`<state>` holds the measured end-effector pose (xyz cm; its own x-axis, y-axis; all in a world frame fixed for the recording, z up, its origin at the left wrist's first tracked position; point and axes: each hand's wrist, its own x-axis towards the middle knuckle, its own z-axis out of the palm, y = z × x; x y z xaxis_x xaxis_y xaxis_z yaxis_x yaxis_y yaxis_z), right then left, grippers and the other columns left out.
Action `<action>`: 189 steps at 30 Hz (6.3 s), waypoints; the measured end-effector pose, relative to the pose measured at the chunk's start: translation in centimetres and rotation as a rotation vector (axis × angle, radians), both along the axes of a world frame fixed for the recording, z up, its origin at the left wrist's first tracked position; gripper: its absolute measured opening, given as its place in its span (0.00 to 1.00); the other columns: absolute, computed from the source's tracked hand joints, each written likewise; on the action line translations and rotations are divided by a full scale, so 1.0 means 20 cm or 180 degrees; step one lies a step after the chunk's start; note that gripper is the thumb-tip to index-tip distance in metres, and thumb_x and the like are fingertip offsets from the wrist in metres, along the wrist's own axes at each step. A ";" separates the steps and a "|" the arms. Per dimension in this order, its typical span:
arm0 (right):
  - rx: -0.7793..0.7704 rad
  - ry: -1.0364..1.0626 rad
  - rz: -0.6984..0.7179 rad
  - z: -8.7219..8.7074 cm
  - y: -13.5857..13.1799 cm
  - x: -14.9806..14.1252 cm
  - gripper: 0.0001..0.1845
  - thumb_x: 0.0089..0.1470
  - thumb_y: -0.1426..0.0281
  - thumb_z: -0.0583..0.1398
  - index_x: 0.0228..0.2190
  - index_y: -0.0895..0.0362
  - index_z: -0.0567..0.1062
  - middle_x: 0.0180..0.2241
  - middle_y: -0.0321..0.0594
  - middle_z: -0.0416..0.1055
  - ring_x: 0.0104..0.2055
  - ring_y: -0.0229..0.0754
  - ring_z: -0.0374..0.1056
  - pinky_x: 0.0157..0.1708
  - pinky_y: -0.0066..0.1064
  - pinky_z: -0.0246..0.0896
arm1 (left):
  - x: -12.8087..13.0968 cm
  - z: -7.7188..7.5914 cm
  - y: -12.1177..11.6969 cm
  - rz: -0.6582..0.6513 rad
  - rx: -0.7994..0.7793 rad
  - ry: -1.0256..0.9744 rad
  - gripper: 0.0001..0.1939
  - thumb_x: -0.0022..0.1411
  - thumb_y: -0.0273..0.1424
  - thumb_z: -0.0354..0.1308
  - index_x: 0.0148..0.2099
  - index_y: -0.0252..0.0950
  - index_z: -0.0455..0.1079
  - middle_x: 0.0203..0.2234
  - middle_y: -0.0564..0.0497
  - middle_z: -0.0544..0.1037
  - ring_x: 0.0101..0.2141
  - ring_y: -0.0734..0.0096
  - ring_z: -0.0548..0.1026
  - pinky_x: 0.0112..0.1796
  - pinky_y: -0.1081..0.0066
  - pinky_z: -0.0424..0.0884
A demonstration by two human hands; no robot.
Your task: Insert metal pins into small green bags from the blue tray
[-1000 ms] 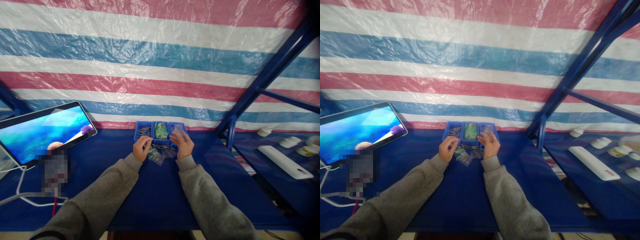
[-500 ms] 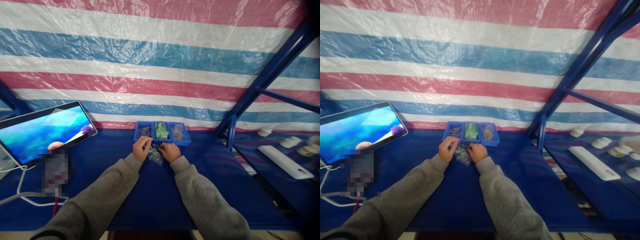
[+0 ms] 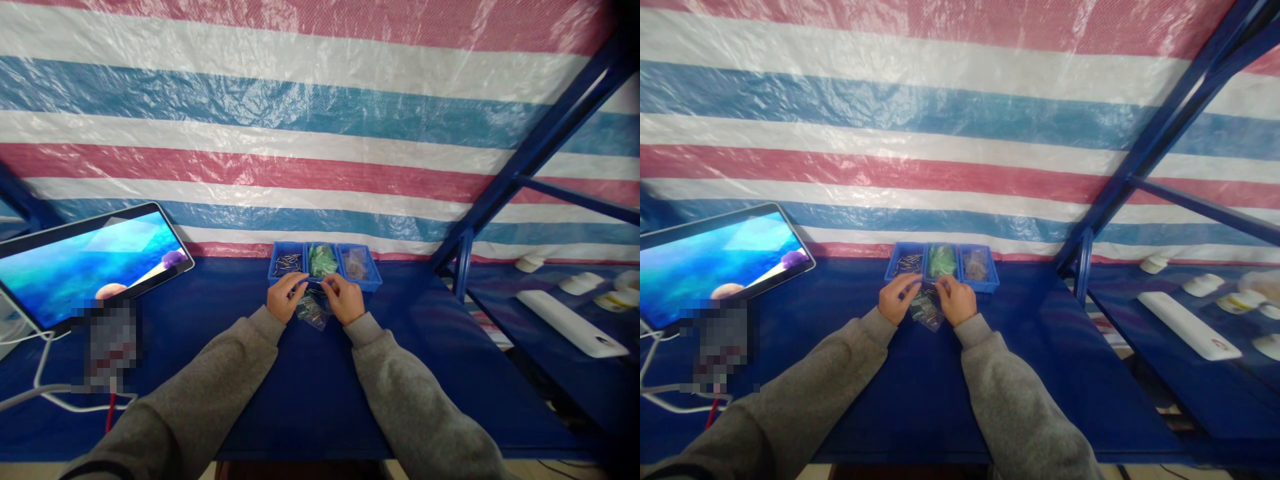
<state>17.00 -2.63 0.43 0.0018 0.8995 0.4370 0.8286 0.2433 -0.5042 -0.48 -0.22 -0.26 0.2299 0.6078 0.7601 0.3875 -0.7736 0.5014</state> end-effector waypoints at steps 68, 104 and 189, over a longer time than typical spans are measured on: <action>0.0321 0.1117 0.0938 0.02 -0.04 -0.05 0.15 0.56 0.61 0.54 0.25 0.57 0.72 0.21 0.37 0.69 0.22 0.36 0.63 0.26 0.27 0.58 | 0.00 0.01 -0.02 -0.0072 -0.0134 0.0368 0.16 0.62 0.36 0.51 0.25 0.33 0.67 0.16 0.55 0.69 0.19 0.80 0.65 0.23 0.77 0.62; 0.0035 0.0771 0.1095 -0.01 -0.03 -0.04 0.25 0.60 0.59 0.47 0.16 0.56 0.66 0.13 0.33 0.61 0.19 0.34 0.60 0.23 0.25 0.54 | 0.01 0.02 -0.03 -0.0249 -0.0092 0.0073 0.10 0.60 0.34 0.54 0.33 0.34 0.71 0.25 0.50 0.75 0.23 0.77 0.70 0.26 0.76 0.66; 0.0046 0.0985 0.0968 0.02 -0.04 -0.04 0.23 0.60 0.58 0.47 0.20 0.56 0.66 0.15 0.34 0.63 0.21 0.35 0.62 0.25 0.25 0.55 | 0.00 0.01 -0.02 -0.0080 -0.0151 0.0337 0.12 0.63 0.35 0.48 0.35 0.34 0.68 0.24 0.52 0.70 0.23 0.78 0.67 0.26 0.77 0.63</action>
